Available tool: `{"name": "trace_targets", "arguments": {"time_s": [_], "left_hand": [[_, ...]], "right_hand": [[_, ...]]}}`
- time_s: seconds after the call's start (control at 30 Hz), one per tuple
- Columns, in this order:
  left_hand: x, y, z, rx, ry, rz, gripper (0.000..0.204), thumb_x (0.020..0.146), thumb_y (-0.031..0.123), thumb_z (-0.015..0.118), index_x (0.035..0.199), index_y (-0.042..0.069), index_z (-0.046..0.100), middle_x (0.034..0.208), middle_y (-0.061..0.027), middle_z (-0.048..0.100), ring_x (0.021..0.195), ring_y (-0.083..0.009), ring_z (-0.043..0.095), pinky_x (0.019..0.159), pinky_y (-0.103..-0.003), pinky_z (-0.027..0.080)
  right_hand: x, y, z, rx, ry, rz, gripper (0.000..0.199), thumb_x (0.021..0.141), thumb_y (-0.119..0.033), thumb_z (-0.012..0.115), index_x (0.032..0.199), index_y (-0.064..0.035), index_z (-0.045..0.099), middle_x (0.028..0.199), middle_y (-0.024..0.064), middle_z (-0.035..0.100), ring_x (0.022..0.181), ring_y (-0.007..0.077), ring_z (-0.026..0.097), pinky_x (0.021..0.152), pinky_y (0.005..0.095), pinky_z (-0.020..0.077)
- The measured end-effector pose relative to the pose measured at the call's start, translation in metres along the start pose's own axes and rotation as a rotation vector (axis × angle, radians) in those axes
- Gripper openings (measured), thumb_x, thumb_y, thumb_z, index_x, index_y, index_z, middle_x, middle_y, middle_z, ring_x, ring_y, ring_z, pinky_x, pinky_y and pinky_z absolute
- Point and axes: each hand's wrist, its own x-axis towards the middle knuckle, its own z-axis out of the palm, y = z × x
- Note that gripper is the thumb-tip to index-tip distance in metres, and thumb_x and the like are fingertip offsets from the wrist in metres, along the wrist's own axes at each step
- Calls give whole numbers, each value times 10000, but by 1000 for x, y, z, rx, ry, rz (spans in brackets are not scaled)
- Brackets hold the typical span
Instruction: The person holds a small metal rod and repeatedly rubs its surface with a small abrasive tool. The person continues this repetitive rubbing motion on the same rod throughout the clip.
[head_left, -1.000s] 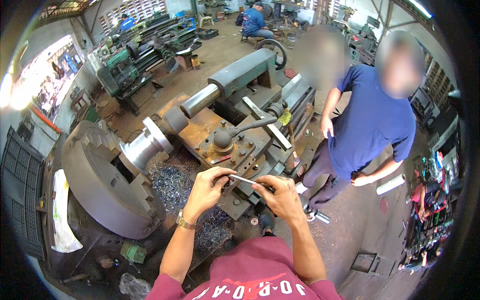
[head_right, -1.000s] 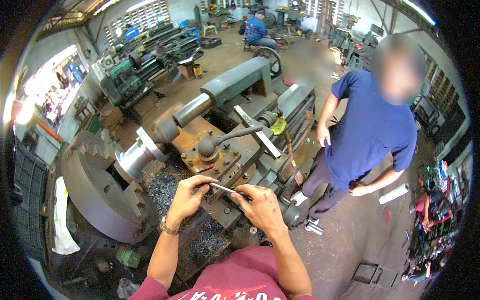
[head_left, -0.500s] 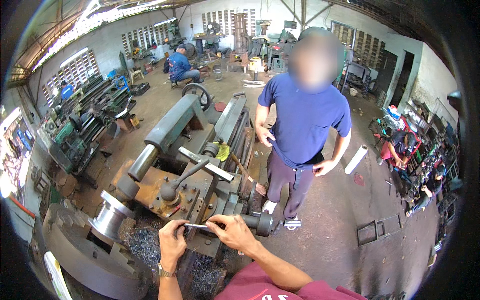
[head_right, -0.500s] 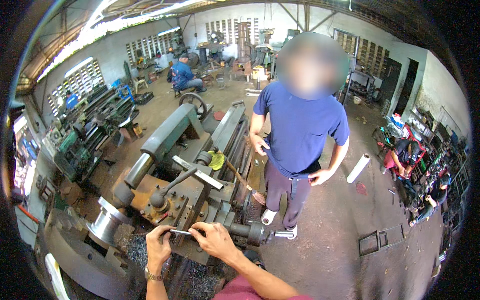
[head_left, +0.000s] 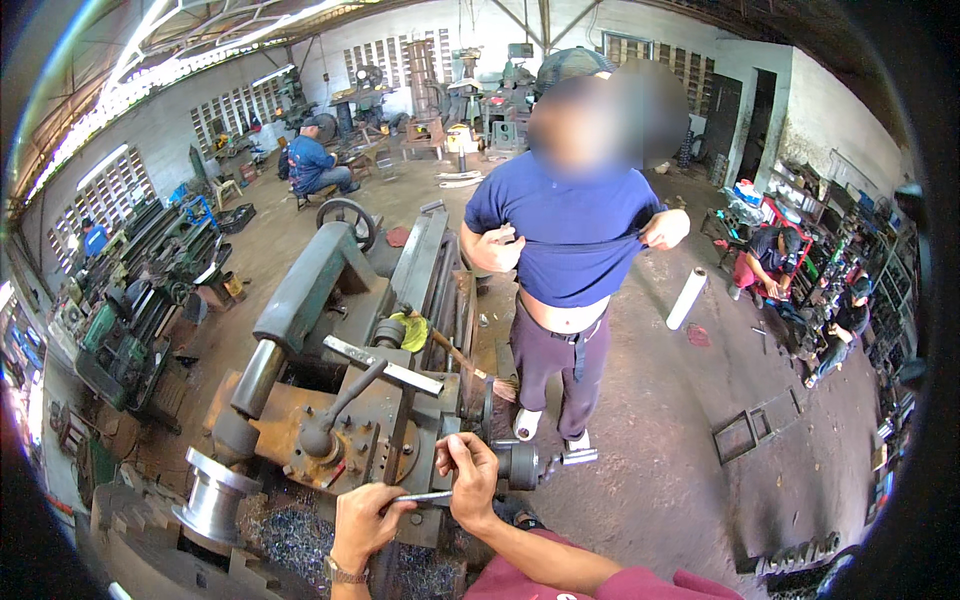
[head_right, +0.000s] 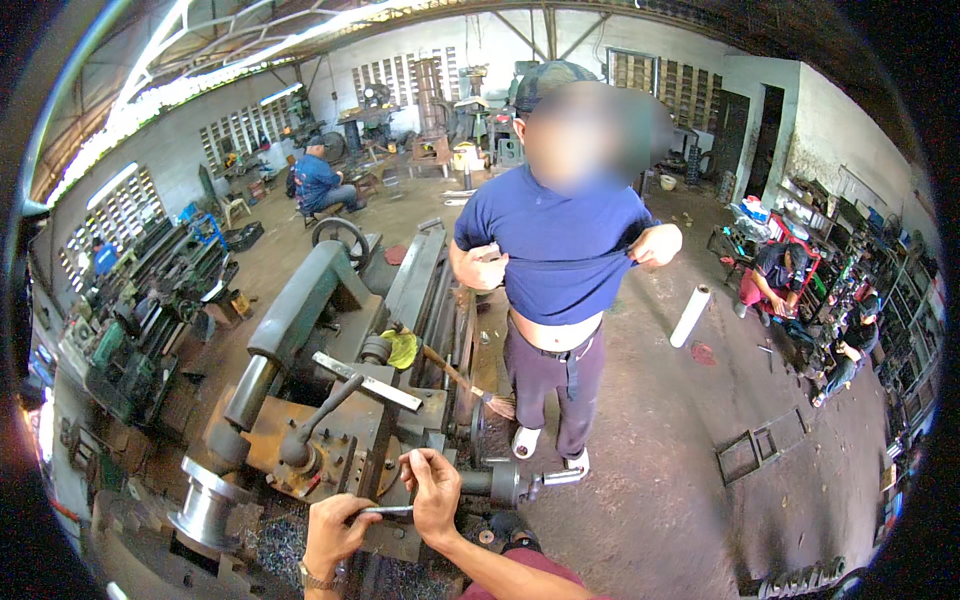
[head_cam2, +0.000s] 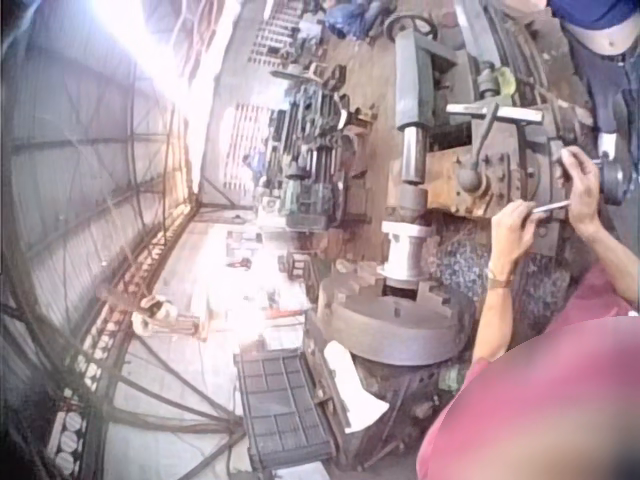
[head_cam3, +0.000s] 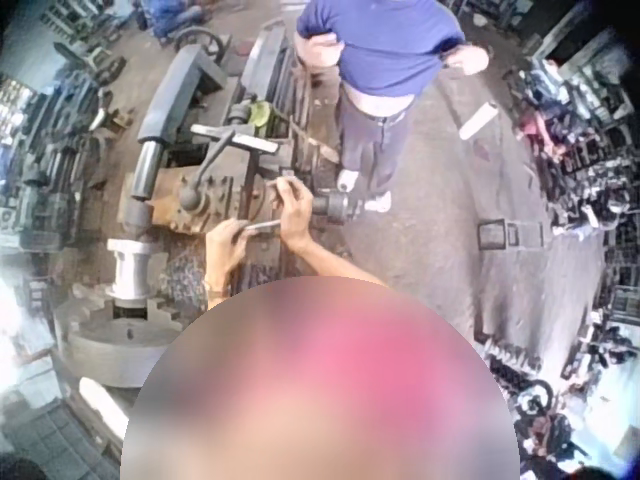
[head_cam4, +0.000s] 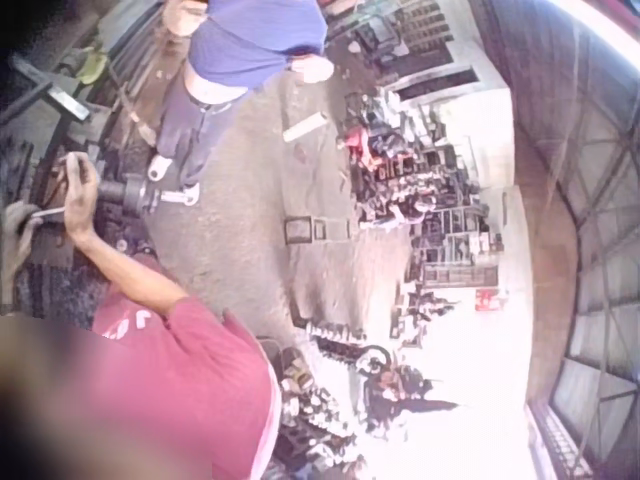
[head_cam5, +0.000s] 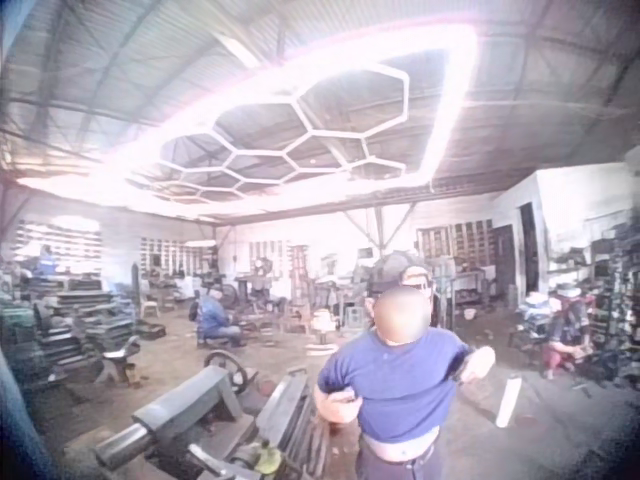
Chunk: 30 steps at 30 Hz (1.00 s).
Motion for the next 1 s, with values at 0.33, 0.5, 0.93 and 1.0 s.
{"name": "trace_targets", "arguments": {"time_s": [0.33, 0.5, 0.93, 1.0], "left_hand": [[1, 9, 5, -218, 212, -114, 76, 790, 32, 788, 860, 42, 760, 665, -99, 640, 550, -218, 601, 534, -324, 458], [11, 10, 9, -99, 282, -164, 127, 782, 70, 832, 862, 68, 733, 647, -89, 602, 528, -249, 569, 501, -347, 437], [31, 14, 27, 196, 536, -486, 114, 922, 117, 762, 945, 6, 757, 776, -169, 706, 667, -362, 680, 600, -429, 533], [34, 18, 32, 171, 555, -530, 136, 931, 125, 754, 952, -9, 764, 826, -192, 731, 712, -377, 699, 648, -435, 551]], "right_hand": [[7, 14, 8, 71, 175, -10, 197, 1059, -120, 571, 1014, 61, 637, 831, 102, 633, 754, 175, 608, 734, 345, 517], [35, 23, 20, 249, 167, -32, 203, 1087, -179, 537, 1132, 4, 611, 819, 82, 584, 773, 175, 563, 727, 385, 495], [114, 104, 82, 199, 81, 195, 224, 1099, -180, 497, 1257, -48, 584, 954, 18, 584, 822, 105, 542, 722, 269, 450], [118, 110, 84, 169, 77, 229, 228, 1096, -192, 503, 1263, -57, 581, 956, 10, 579, 813, 89, 540, 713, 256, 454]]}}
